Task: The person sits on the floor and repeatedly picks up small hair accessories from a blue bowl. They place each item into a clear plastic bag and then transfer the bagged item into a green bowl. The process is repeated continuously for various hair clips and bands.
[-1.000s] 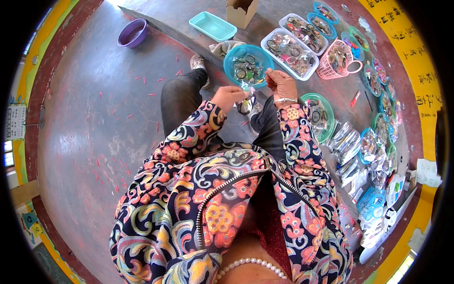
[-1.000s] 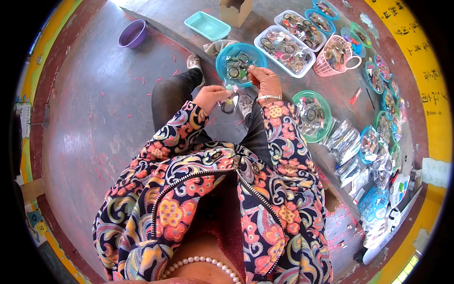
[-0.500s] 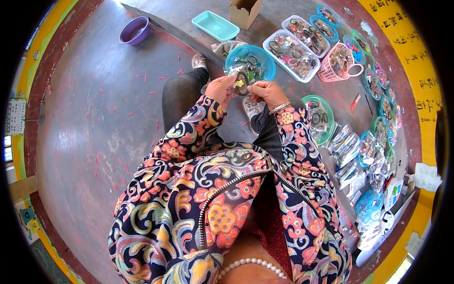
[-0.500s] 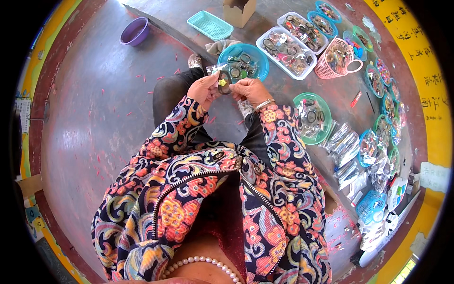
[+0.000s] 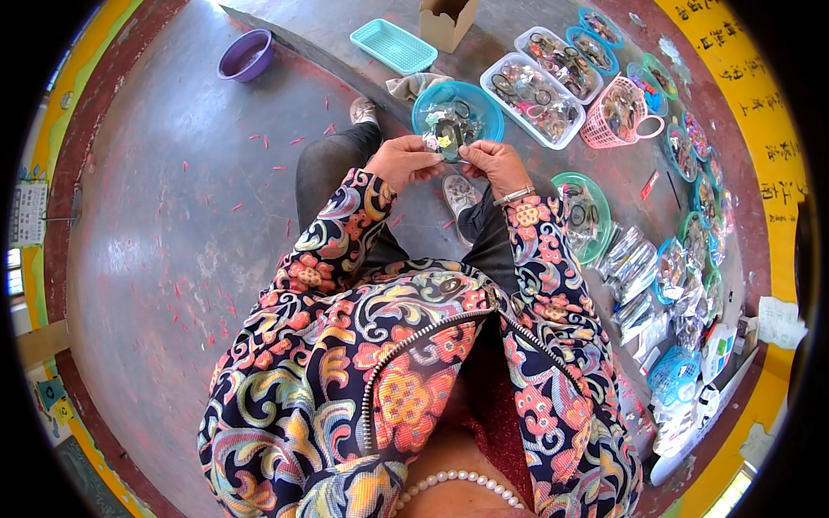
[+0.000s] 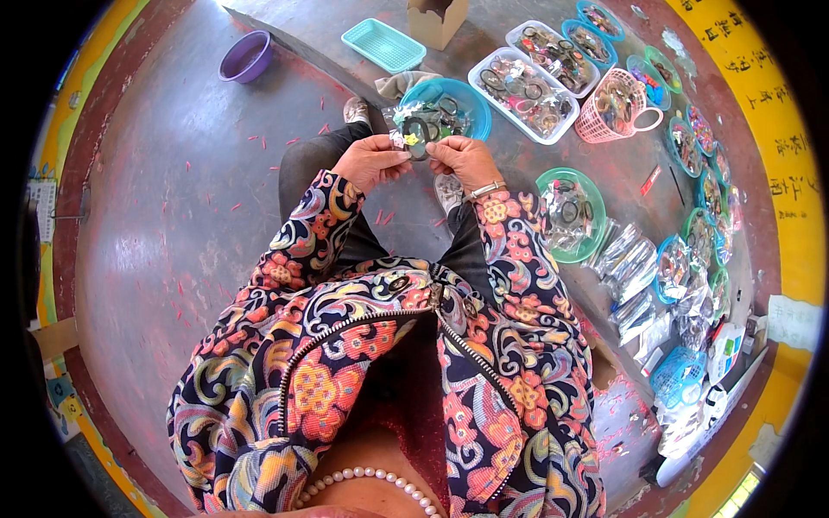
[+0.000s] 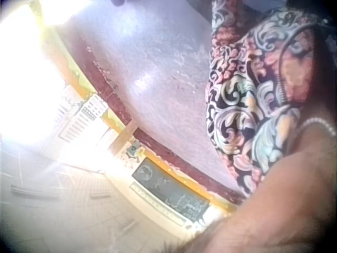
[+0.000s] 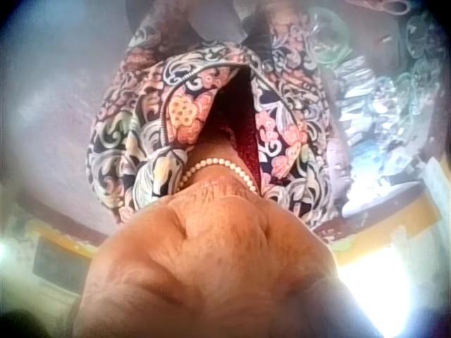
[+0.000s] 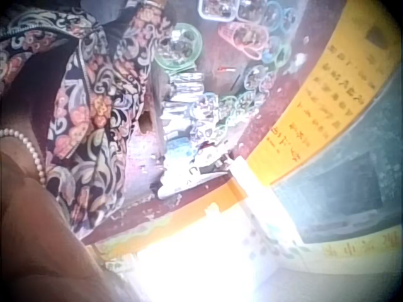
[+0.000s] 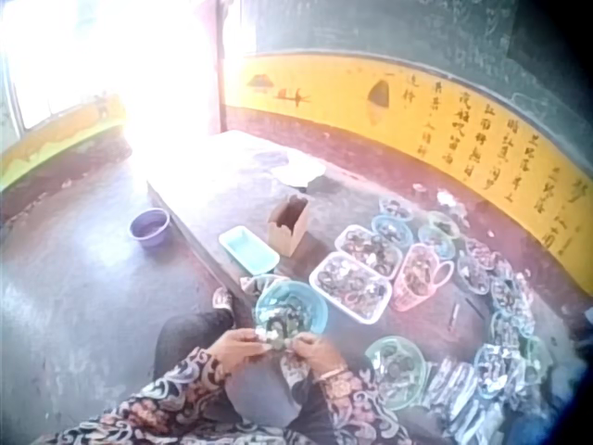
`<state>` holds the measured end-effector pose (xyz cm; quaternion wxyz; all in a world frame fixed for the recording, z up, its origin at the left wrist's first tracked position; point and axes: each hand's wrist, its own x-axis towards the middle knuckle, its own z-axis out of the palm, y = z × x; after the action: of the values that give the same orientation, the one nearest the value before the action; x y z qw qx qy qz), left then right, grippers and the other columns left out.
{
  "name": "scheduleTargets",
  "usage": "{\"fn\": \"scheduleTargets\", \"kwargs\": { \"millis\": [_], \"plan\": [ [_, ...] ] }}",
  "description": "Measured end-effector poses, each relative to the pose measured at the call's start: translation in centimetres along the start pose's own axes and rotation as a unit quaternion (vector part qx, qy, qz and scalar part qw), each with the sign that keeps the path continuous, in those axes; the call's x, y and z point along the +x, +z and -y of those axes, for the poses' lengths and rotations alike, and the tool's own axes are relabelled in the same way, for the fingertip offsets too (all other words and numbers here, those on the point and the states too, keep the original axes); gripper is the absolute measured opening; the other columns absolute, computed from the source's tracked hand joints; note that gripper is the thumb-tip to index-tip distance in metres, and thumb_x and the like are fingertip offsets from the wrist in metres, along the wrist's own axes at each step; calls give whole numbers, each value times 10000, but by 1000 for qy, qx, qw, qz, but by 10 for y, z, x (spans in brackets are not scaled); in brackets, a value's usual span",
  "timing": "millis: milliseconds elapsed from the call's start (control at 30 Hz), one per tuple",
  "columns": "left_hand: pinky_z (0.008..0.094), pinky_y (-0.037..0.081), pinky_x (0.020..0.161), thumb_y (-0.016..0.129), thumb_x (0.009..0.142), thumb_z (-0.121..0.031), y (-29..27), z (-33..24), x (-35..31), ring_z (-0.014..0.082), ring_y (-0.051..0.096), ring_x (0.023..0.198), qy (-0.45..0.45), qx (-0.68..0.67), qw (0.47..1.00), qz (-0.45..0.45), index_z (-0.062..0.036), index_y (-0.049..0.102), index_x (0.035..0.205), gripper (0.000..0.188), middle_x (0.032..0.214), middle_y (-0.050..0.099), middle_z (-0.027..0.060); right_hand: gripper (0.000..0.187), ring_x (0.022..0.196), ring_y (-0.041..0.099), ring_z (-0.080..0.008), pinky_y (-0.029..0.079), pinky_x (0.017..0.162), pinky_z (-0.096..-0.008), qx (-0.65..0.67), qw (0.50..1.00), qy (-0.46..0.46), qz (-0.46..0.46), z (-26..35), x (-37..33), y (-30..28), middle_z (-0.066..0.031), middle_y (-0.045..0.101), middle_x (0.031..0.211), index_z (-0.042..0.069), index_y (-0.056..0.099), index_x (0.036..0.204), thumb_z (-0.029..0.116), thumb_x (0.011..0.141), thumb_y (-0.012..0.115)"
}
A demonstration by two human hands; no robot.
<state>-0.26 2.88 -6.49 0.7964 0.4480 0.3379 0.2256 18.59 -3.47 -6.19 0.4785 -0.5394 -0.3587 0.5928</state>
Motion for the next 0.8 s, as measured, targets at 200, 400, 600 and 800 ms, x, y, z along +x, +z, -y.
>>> {"fn": "scheduleTargets", "kwargs": {
  "millis": [200, 400, 600, 800],
  "plan": [
    [180, 398, 523, 605, 760, -85, 3, 0, 0, 72, 516, 591, 47, 46, 998, -16, -22, 581, 834, 99, 722, 604, 38, 165, 566, 535, -74, 416, 538, -188, -22, 999, 15, 39, 1, 0, -1, -7, 581, 645, 50, 602, 748, 211, 762, 631],
    [171, 393, 496, 608, 747, -94, 6, -8, -5, 60, 517, 595, 52, 111, 992, -24, -42, 582, 840, 110, 722, 609, 18, 135, 566, 530, -71, 416, 539, -185, -1, 998, 35, 50, -1, 0, -2, -4, 577, 652, 48, 596, 756, 177, 755, 635],
    [171, 399, 499, 601, 749, -96, 4, -12, -6, 60, 526, 610, 64, 129, 989, -12, -43, 578, 859, 125, 734, 616, 22, 166, 526, 505, -65, 407, 503, -184, 36, 997, 33, 52, 0, -1, -3, 6, 561, 624, 37, 602, 759, 182, 721, 674],
    [177, 406, 518, 599, 753, -91, 6, -17, -9, 64, 528, 623, 68, 122, 990, 2, -39, 577, 875, 135, 739, 617, 26, 154, 516, 489, -65, 402, 501, -183, 49, 997, 10, 58, -2, 0, -5, 7, 551, 622, 32, 599, 755, 166, 724, 669]
  ]
}}
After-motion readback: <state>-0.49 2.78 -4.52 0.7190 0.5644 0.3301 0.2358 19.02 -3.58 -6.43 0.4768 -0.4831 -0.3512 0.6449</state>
